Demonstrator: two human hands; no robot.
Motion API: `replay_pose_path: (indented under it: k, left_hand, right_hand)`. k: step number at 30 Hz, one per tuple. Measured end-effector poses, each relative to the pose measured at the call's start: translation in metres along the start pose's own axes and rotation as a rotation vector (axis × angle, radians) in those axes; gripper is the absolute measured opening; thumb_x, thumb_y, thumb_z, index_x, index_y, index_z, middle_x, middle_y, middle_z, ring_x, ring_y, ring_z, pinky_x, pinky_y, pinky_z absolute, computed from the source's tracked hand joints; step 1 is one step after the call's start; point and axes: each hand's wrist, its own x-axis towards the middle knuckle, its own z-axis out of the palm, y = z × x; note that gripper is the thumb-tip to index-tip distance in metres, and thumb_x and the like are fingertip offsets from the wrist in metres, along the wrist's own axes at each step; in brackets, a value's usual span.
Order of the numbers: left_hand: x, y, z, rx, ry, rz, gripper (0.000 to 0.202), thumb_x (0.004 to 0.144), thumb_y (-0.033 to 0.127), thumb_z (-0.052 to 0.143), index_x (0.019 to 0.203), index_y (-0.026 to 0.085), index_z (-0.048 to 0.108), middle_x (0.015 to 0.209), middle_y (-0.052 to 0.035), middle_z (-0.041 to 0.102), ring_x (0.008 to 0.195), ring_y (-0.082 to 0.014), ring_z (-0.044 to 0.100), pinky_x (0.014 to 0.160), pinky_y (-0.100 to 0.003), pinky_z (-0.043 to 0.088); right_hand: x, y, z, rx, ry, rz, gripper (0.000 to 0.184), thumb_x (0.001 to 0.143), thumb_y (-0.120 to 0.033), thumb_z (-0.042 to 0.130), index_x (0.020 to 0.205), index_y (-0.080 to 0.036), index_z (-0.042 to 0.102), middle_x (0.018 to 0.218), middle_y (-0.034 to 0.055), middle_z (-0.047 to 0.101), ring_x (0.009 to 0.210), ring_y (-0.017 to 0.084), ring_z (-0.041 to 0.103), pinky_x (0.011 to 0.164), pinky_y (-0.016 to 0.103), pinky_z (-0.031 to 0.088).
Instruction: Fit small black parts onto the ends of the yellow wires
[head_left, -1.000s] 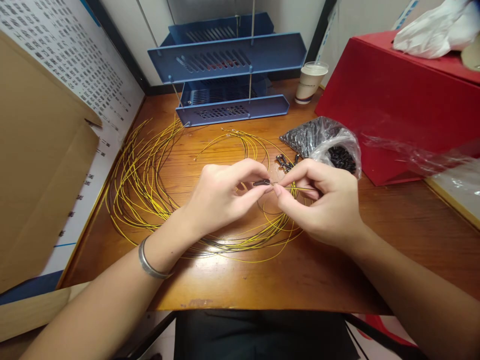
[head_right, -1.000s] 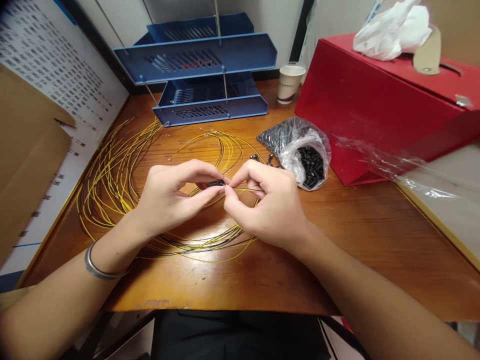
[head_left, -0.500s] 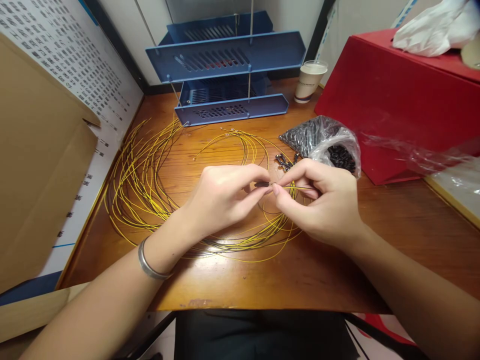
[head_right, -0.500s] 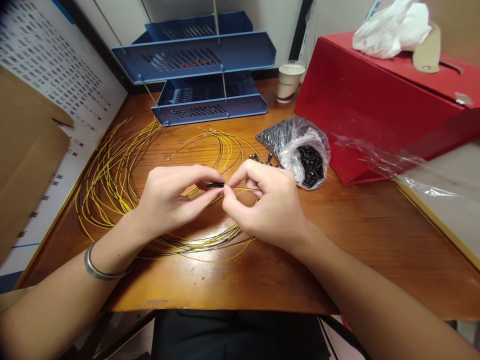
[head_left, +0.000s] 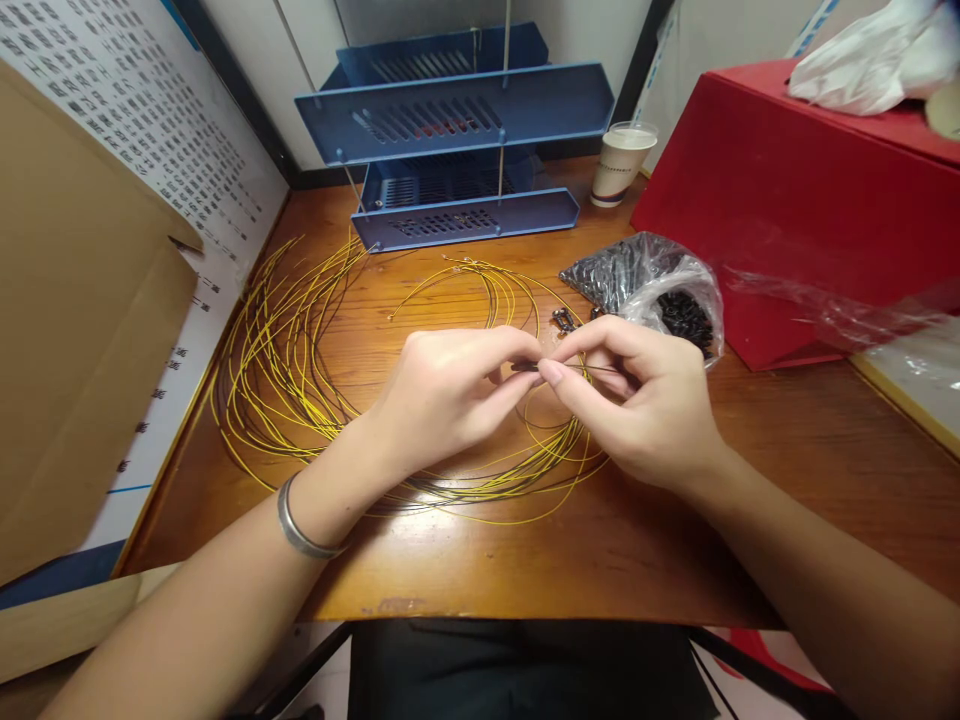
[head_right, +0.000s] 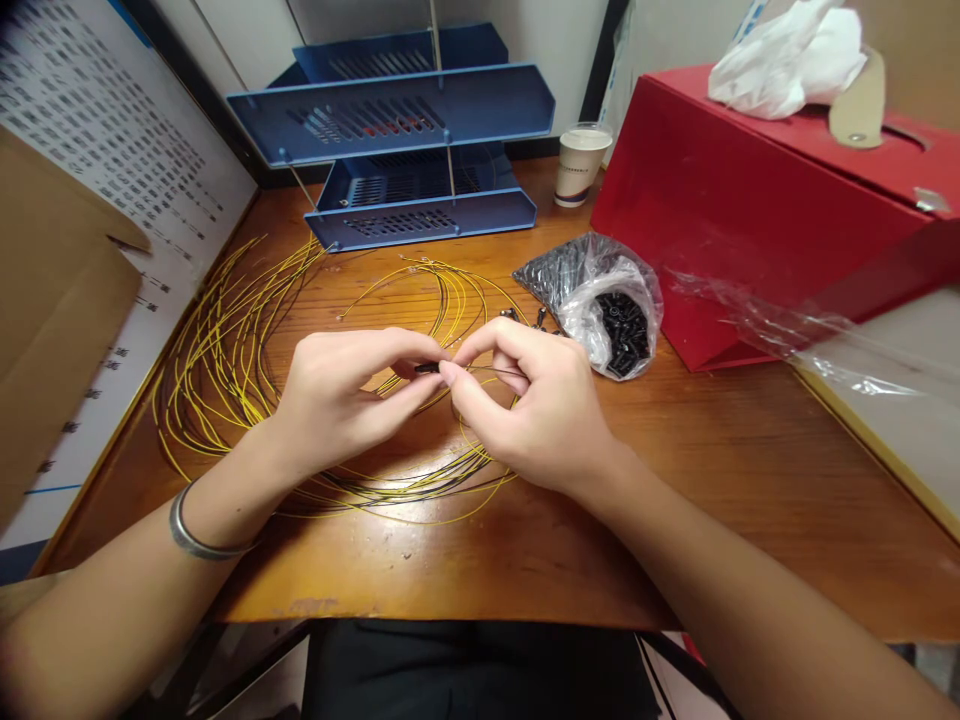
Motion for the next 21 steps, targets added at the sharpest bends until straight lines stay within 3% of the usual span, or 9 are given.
replay_pose_path:
  k: [6, 10, 21]
  left_hand:
    - [-0.0002, 0.0003, 0.0010, 0.022, 0.040, -0.021, 0.009, 0.091, 0.026, 0.067, 0.090, 0.016, 0.067, 0.079, 0.0029, 0.074, 0.065, -0.0061, 0.066, 0.065, -0.015, 0.047]
    - [0.0001, 0.0009, 0.0008, 0.034, 0.047, -0.033, 0.009, 0.091, 0.026, 0.067, 0.089, 0.017, 0.066, 0.079, 0.0030, 0.074, 0.063, -0.0066, 0.066, 0.064, -0.016, 0.047]
    - [-0.0030, -0.0018, 0.0006, 0.107, -0.001, 0.010, 0.012, 0.094, 0.029, 0.063, 0.093, 0.019, 0.069, 0.072, 0.0019, 0.074, 0.060, -0.0094, 0.068, 0.058, -0.019, 0.046]
  right_hand:
    - [0.0004, 0.0021, -0.0023, 0.077, -0.049, 0.087, 0.008, 0.085, -0.022, 0.061, 0.078, -0.019, 0.057, 0.057, -0.0037, 0.044, 0.051, 0.009, 0.040, 0.049, 0.025, 0.032]
    - [0.0015, 0.0006, -0.0022, 0.031, -0.046, 0.037, 0.013, 0.084, -0.018, 0.059, 0.072, -0.020, 0.054, 0.062, -0.0003, 0.054, 0.057, 0.011, 0.047, 0.053, 0.025, 0.036]
    - [0.0007, 0.0019, -0.0006, -0.069, -0.023, -0.029, 0.014, 0.082, -0.015, 0.063, 0.071, -0.019, 0.057, 0.056, -0.0027, 0.050, 0.049, 0.008, 0.040, 0.050, 0.025, 0.033]
